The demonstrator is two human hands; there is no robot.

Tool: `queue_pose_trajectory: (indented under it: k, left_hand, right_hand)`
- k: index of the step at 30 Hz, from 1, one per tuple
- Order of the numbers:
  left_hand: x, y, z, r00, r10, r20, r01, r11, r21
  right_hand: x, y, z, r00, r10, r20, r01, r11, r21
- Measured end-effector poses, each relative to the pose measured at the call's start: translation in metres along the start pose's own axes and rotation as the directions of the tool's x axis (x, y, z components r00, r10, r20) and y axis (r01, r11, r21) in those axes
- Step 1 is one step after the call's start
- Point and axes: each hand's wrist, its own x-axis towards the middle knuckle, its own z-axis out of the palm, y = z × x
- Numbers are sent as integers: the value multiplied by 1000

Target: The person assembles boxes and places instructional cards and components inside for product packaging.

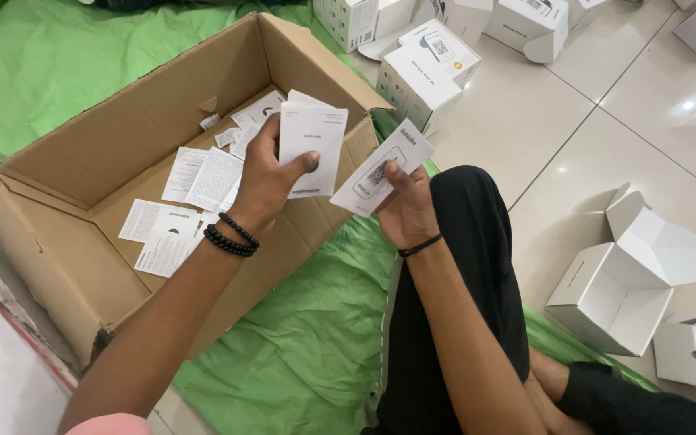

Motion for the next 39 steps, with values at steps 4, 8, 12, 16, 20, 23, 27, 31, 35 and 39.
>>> queue_pose_trajectory:
  k: [4, 8, 12, 16, 20, 23, 27, 31, 35, 39]
  left_hand:
    - [-8, -8, 11, 995, -78, 70, 82, 995, -61]
    - [-10, -14, 20, 986, -30, 161, 40, 997, -60]
    - [-12, -14, 17, 932, 345, 108, -351, 790, 503]
    - [-9, 7, -9, 966, 250, 60, -253, 885, 392]
    - [13, -25, -93, 966, 206, -159, -69, 791, 607]
    - [21, -85, -166, 989, -30, -147, 146, 415, 898]
    - [13, -153, -218, 863, -438, -253, 197, -170, 965]
    - [2, -106, -182, 737, -591, -329, 288, -165, 943]
    - [-2, -116, -176, 724, -618, -305, 302, -113, 946]
    - [-2, -150, -182, 735, -618, -277, 302, -67, 951]
  right_hand:
    - [3, 9, 0, 997, 74, 3, -73, 994, -82]
    - [7, 19, -13, 997, 78, -19, -80, 972, -220]
    - [7, 19, -9, 998, 59, -12, -60, 963, -261]
    - [5, 13, -1, 995, 86, -41, -93, 965, -245]
    - [1, 15, -9, 992, 127, -6, -126, 975, -184]
    - [2, 17, -11, 986, 168, 21, -163, 975, -149]
    - [1, 16, -7, 976, 214, 34, -209, 971, -121]
    - [-2, 15, -8, 976, 216, 23, -211, 968, -138]
    - [-2, 18, -6, 978, 208, 17, -203, 966, -161]
    - [-4, 16, -6, 979, 203, 2, -199, 964, -174]
